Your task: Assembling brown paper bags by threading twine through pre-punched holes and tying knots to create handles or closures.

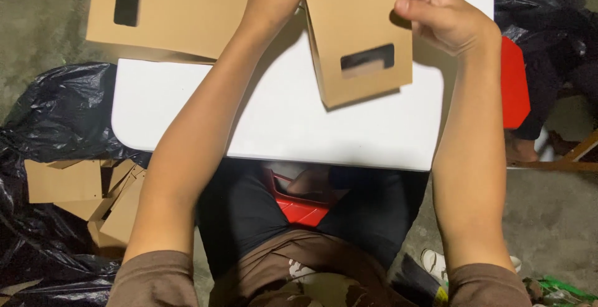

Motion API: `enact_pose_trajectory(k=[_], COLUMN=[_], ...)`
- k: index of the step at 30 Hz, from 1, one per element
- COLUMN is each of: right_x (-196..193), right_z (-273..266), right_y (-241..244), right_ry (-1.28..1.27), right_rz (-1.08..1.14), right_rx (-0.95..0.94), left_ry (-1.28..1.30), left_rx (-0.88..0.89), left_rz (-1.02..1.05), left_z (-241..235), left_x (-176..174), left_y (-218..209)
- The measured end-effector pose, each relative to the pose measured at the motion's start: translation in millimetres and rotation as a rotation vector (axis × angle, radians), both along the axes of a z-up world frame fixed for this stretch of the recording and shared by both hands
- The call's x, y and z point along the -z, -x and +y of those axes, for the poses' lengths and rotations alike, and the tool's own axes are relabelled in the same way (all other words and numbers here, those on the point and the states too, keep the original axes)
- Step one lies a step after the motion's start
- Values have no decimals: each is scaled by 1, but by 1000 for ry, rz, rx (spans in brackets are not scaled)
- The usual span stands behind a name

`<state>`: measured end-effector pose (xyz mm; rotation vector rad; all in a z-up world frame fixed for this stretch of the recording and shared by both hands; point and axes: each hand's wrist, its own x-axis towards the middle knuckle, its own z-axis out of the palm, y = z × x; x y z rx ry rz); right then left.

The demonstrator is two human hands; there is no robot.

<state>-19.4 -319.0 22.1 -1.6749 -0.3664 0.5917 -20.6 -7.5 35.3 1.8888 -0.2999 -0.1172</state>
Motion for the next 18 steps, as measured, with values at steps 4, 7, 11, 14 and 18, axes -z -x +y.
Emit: enact_pose_trajectory(k=[4, 7, 11, 14, 18], right_x=[-3, 15, 15, 4, 23], right_z=[2, -5, 14, 32, 28], right_y=[4, -6, -10, -7, -24], right_ry=[-92, -142, -294, -227, -140], right_rz=[55, -16, -72, -95, -458], right_rx=[-45, 124, 340, 558, 663], left_ry=[77, 135, 195, 251, 287], left_rx=[-12, -19, -30, -38, -40], left_rz=[54, 100, 135, 161, 239], left_z=[2, -1, -2, -2, -1], left_x=[-3, -5, -9, -14, -28], left_y=[0, 2, 4, 5, 11])
